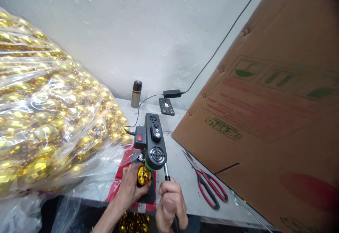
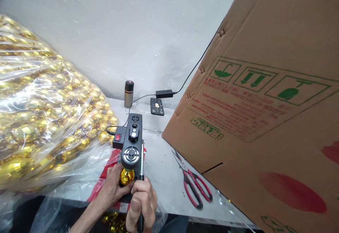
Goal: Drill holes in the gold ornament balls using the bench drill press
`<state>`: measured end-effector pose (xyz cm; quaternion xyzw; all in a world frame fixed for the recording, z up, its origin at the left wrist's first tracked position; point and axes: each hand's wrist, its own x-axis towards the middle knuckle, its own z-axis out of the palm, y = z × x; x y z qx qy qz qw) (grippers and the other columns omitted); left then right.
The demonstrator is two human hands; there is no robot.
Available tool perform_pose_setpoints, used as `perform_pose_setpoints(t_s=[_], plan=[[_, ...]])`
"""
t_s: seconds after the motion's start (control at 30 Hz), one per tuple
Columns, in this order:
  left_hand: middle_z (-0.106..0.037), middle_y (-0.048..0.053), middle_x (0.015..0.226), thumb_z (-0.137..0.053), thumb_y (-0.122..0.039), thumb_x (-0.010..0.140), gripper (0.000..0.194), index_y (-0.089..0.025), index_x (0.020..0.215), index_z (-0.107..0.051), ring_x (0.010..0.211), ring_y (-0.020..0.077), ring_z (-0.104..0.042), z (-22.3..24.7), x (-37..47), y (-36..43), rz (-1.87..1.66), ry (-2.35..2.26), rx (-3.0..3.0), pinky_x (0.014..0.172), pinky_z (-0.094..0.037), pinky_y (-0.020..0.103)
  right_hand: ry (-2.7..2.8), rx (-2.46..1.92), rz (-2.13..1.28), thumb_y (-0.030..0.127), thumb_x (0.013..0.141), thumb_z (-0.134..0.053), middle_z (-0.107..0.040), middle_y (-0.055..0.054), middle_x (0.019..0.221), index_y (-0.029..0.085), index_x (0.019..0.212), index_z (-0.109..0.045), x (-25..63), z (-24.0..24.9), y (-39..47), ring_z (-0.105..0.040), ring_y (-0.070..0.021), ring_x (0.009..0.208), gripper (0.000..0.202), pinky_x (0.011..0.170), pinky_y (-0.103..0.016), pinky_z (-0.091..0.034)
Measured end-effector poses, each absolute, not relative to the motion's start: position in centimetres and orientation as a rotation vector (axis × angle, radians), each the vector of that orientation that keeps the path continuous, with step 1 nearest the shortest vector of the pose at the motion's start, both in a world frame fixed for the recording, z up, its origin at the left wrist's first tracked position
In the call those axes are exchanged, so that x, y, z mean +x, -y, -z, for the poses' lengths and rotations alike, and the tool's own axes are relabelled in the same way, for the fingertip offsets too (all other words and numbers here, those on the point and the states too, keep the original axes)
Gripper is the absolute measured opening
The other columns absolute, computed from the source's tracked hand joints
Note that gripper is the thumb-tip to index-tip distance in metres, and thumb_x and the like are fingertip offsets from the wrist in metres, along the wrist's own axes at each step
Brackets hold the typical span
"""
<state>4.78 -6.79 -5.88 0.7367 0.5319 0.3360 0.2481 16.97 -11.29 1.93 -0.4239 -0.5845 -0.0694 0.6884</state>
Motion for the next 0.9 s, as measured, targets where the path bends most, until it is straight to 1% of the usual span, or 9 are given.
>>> perform_pose_setpoints(t_s=[0.07,0.23,0.4,0.5,0.7,0.9], plan=[[-0.076,0.007,0.098,-0.078,-0.028,0.08,0.035,-0.022,0.113,-0.068,0.093,0.0318,-0.071,5.9,4.8,6.8,-0.924,-1.449,2.014,0.086,-0.052,0.044,1.304,-0.944,0.145,0.02,0.111,-0.039,-0.057,0.006,0.068,0.024,0.078,-0.05,17.0,-1.9,11.3,-0.055,-0.0103,0.058,0.035,0.089,-0.031,-0.057],[-0.076,0.006,0.096,-0.077,-0.027,0.079,0.035,-0.023,0.112,-0.068,0.091,0.0315,-0.071,6.2,4.9,6.8,-0.942,-1.457,2.029,0.086,-0.051,0.043,1.314,-0.96,0.147,0.022,0.111,-0.038,-0.057,0.006,0.065,0.025,0.077,-0.05,17.0,-1.9,11.3,-0.054,-0.0114,0.055,0.036,0.083,-0.033,-0.058],[-0.076,0.007,0.098,-0.076,-0.027,0.08,0.036,-0.022,0.114,-0.067,0.093,0.0317,-0.071,6.5,4.9,6.8,-0.933,-1.457,2.028,0.087,-0.05,0.044,1.299,-0.949,0.204,0.022,0.111,-0.038,-0.054,0.008,0.065,0.025,0.074,-0.047,16.8,-2.2,10.9,-0.052,-0.0092,0.054,0.038,0.085,-0.028,-0.056],[-0.076,0.007,0.098,-0.077,-0.025,0.079,0.038,-0.022,0.116,-0.067,0.094,0.032,-0.071,6.7,5.0,6.8,-0.946,-1.458,2.023,0.088,-0.05,0.045,1.295,-0.964,0.224,0.022,0.111,-0.037,-0.053,0.008,0.065,0.025,0.073,-0.046,16.7,-2.2,10.8,-0.051,-0.0091,0.053,0.039,0.088,-0.03,-0.055],[-0.078,0.008,0.1,-0.077,-0.026,0.08,0.038,-0.023,0.117,-0.068,0.095,0.0322,-0.071,6.6,5.0,6.9,-0.966,-1.45,1.994,0.087,-0.052,0.044,1.298,-0.921,0.241,0.023,0.112,-0.037,-0.051,0.008,0.065,0.025,0.073,-0.045,16.8,-1.7,10.5,-0.049,-0.0103,0.053,0.039,0.082,-0.03,-0.054],[-0.078,0.01,0.103,-0.077,-0.027,0.079,0.037,-0.021,0.115,-0.069,0.096,0.0335,-0.072,6.7,5.1,6.8,-0.991,-1.438,1.988,0.089,-0.052,0.047,1.292,-0.924,0.284,0.026,0.112,-0.037,-0.049,0.008,0.061,0.026,0.072,-0.044,16.8,-1.6,10.2,-0.048,-0.0105,0.05,0.041,0.081,-0.03,-0.054]])
